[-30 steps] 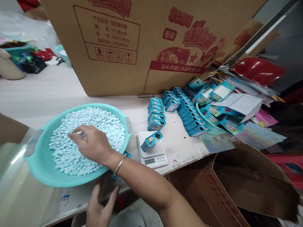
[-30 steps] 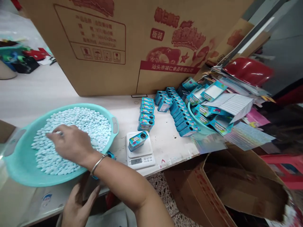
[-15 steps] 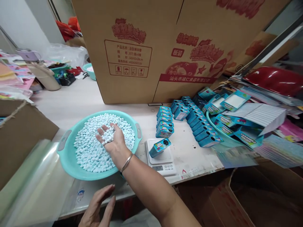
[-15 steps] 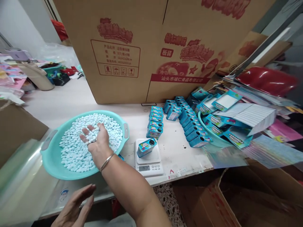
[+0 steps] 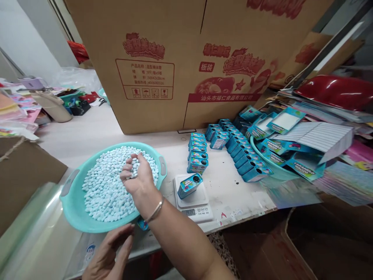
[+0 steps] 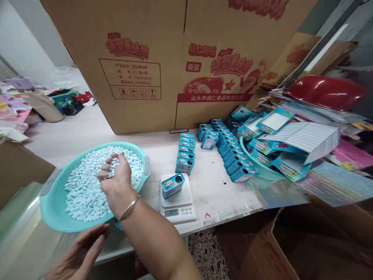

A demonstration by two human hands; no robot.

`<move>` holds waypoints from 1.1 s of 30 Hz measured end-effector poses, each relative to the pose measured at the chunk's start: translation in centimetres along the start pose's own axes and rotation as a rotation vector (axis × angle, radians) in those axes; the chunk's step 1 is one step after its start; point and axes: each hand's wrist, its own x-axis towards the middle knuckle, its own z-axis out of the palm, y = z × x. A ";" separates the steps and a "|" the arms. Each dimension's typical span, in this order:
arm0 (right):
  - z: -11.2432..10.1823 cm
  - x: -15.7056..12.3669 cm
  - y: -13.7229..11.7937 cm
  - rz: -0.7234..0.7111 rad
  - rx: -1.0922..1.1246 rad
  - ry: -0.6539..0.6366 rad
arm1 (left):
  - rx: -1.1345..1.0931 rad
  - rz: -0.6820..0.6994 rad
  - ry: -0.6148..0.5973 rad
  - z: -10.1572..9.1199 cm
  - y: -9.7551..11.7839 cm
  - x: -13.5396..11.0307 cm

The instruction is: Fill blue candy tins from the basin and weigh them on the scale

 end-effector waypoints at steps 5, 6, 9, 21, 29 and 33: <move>0.2 -7.2 -7.6 -0.330 -0.201 -0.112 | 0.052 0.295 -0.132 3.1 5.2 3.8; -0.2 -8.4 -9.3 -0.438 -0.258 -0.103 | 0.114 0.368 -0.204 4.3 6.3 4.7; -2.0 -10.9 -13.4 -0.705 -0.412 0.011 | 0.260 0.514 -0.425 8.8 9.0 7.1; -5.9 -9.7 -14.2 -0.989 -0.632 0.149 | 0.292 0.389 -0.728 16.7 10.3 9.2; -6.3 -9.6 -14.2 -1.027 -0.759 0.192 | 0.214 0.371 -0.714 17.0 9.7 8.8; -6.2 -9.2 -14.2 -1.010 -0.773 0.195 | 0.258 0.383 -0.702 16.9 9.9 9.1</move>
